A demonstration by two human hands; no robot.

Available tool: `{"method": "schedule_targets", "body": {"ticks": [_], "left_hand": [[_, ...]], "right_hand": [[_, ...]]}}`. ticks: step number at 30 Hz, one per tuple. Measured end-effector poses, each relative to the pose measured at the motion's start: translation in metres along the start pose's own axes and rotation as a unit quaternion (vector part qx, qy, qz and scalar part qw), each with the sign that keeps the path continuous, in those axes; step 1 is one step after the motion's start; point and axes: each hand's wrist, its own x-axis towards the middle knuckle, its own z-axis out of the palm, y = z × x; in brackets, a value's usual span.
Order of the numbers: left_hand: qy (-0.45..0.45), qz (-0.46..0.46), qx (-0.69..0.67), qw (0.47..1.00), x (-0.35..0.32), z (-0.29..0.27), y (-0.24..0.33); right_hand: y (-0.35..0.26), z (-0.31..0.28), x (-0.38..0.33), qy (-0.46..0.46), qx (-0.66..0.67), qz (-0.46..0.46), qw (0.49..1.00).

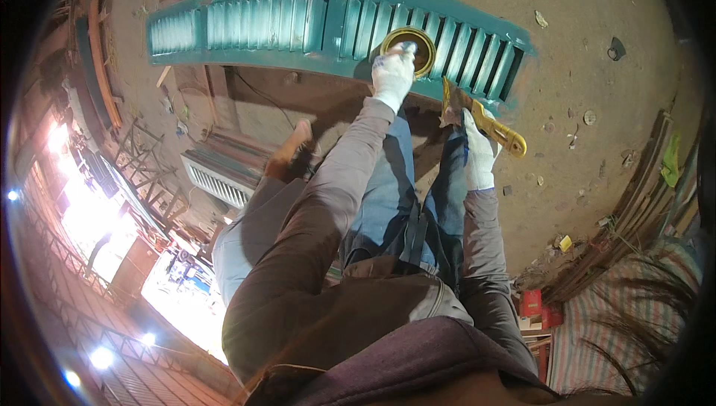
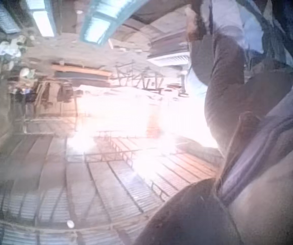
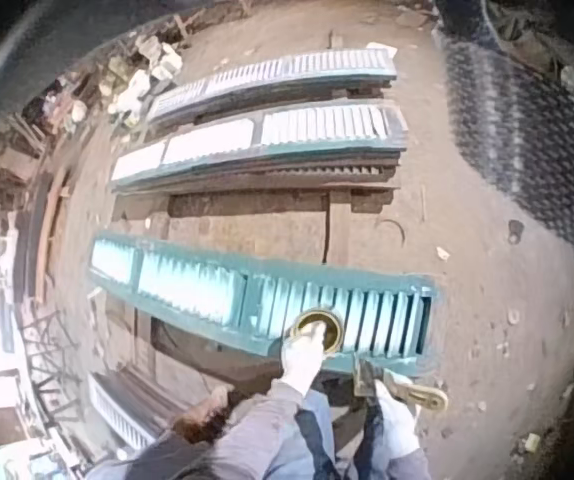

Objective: The person paints the slats of a wooden window shutter with green paint using a brush. They hold a paint can in one hand and apply paint to the slats with the other, moving along the length of the shutter.

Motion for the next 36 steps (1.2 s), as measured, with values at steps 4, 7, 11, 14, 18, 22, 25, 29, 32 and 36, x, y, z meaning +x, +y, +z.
{"method": "schedule_targets", "body": {"ticks": [4, 7, 11, 14, 18, 22, 25, 29, 32, 36], "left_hand": [[0.040, -0.070, -0.077, 0.994, 0.002, -0.023, -0.012], [0.033, -0.176, -0.271, 0.946, -0.019, -0.059, 0.016], [0.046, -0.149, -0.350, 0.924, -0.046, -0.087, 0.028], [0.070, -0.118, -0.340, 0.930, -0.059, -0.090, 0.038], [0.089, -0.096, -0.306, 0.943, -0.067, -0.085, 0.048], [0.115, -0.025, -0.186, 0.975, -0.072, -0.080, 0.050], [0.128, 0.012, -0.131, 0.983, -0.074, -0.074, 0.050], [0.164, 0.075, -0.100, 0.979, -0.071, -0.060, 0.044], [0.132, 0.070, -0.070, 0.986, -0.068, -0.053, 0.044], [0.134, 0.025, -0.121, 0.983, -0.057, -0.046, 0.027]], "right_hand": [[-0.014, 0.019, 0.004, -0.013, -0.043, -0.027, 0.999], [-0.020, 0.027, 0.005, -0.018, -0.146, -0.125, 0.981], [-0.022, 0.048, 0.003, -0.031, -0.115, -0.098, 0.988], [-0.028, 0.072, -0.001, -0.051, -0.089, -0.097, 0.990], [-0.022, 0.097, -0.003, -0.028, -0.043, -0.085, 0.995], [0.003, 0.103, -0.003, -0.027, -0.018, -0.075, 0.997], [0.010, 0.097, 0.000, -0.071, -0.071, -0.099, 0.990], [-0.001, 0.096, -0.003, -0.074, -0.066, -0.111, 0.989], [0.024, 0.083, 0.005, -0.092, -0.122, -0.081, 0.985], [0.018, 0.025, 0.006, -0.203, -0.314, -0.237, 0.896]]}}
